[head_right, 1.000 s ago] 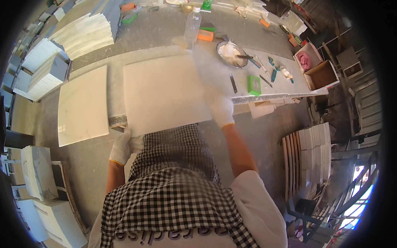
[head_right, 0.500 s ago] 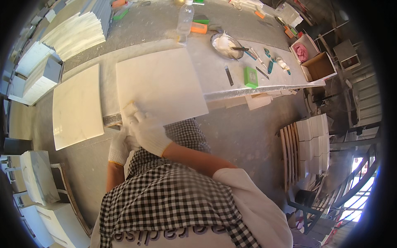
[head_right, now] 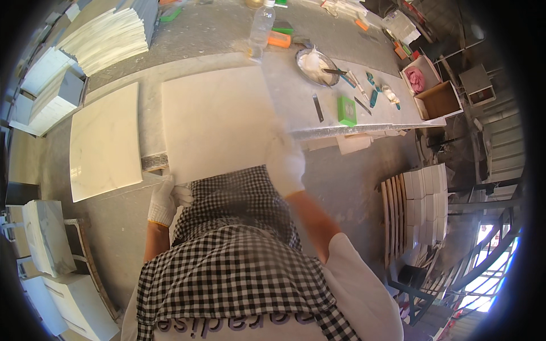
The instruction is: The person wipes the surface of a white rectangular panel with a cloth, then uses a small blade to scrape the edges and corners. The person repeats the wiping and scraping steps on the same panel.
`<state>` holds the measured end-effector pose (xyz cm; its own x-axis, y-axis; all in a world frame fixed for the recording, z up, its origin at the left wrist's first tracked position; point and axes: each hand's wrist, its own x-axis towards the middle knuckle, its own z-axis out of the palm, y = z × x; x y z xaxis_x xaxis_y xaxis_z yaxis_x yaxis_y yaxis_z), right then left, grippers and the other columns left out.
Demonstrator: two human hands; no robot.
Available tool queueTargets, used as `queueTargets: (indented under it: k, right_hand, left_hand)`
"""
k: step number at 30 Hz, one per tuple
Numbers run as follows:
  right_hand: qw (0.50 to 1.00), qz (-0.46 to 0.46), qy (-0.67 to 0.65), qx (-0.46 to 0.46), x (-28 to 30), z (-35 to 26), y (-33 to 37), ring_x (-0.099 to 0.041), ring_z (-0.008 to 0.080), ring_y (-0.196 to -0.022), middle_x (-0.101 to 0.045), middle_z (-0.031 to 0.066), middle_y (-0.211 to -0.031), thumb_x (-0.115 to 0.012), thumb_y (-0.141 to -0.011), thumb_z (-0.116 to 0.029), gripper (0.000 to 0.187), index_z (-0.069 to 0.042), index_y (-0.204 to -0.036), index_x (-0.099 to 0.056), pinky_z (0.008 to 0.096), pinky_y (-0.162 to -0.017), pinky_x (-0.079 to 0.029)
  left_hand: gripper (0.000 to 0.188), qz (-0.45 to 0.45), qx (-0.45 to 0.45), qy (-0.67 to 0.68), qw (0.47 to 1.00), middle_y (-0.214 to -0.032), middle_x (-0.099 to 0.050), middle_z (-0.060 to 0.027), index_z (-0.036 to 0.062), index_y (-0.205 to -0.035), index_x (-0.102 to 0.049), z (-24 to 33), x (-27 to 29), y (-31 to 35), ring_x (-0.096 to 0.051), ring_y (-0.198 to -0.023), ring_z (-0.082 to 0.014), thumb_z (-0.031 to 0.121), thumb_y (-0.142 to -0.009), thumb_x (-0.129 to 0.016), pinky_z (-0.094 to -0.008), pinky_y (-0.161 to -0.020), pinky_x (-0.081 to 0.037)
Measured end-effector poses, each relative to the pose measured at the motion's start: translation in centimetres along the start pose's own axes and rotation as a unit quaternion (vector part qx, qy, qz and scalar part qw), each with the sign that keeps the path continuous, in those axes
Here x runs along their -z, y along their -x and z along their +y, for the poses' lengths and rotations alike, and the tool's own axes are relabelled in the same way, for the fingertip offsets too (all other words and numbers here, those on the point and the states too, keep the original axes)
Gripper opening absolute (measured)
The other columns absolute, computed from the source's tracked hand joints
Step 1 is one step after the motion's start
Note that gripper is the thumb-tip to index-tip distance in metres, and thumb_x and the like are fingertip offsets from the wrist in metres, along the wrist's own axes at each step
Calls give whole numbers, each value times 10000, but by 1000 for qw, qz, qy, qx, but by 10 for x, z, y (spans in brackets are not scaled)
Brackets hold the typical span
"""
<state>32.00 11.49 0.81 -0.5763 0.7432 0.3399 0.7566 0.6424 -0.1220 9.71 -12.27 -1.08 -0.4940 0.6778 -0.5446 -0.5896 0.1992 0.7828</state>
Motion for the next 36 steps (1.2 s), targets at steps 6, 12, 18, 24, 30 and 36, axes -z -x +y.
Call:
queueTargets:
  k: [6, 12, 18, 24, 30, 36]
  right_hand:
    - [972, -53, -201, 107, 5, -102, 24, -637, 295, -1019, -652, 83, -1152, -686, -869, -187, 237, -107, -1092, -678, 415, -846, -531]
    - [973, -89, -160, 138, 20, -52, 27, -647, 294, -1005, -675, 77, -1148, -707, -864, -232, 249, -132, -1091, -717, 449, -837, -519]
    - [999, 4, -14, 35, -14, 15, -22, -657, 324, -973, -687, 81, -1165, -603, -939, -233, 222, -156, -1106, -727, 453, -843, -526]
    - [979, 75, -131, 141, -72, -69, -75, -638, 328, -964, -604, 102, -1312, -630, -901, -257, 393, -128, -1272, -639, 465, -875, -518]
    - [946, -130, -176, 239, -20, -184, -10, -627, 276, -952, -586, 88, -1134, -652, -878, -237, 382, -103, -1236, -655, 434, -773, -529]
    - [925, 10, -235, 297, -44, -111, -43, -619, 260, -1037, -600, 102, -1206, -578, -987, -216, 419, -91, -1387, -578, 429, -878, -533]
  left_hand:
    - [507, 11, 3, -10, 1000, -769, -686, -198, -78, -1074, -623, -2, -1, -2, -679, -607, -290, 407, -1052, -476, -391, -529, -569]
    - [504, 3, 8, -8, 1000, -760, -686, -177, -58, -1050, -641, -2, 0, -2, -679, -618, -280, 423, -1047, -492, -377, -544, -569]
    - [469, -6, 41, 26, 999, -760, -690, -166, -32, -1051, -642, 5, -4, 3, -680, -628, -273, 409, -1051, -483, -376, -559, -572]
    - [443, -4, 35, 19, 999, -781, -699, -179, -27, -1117, -613, 4, -5, 2, -688, -613, -279, 386, -1059, -464, -391, -542, -581]
    - [587, 47, -176, -280, 943, -816, -697, -190, -35, -1142, -599, -57, 22, -31, -687, -647, -272, 504, -1074, -376, -384, -554, -579]
    - [778, 25, -22, 37, 999, -860, -672, -226, -79, -1117, -577, -46, 42, -9, -673, -711, -302, 644, -1042, -298, -409, -596, -574]
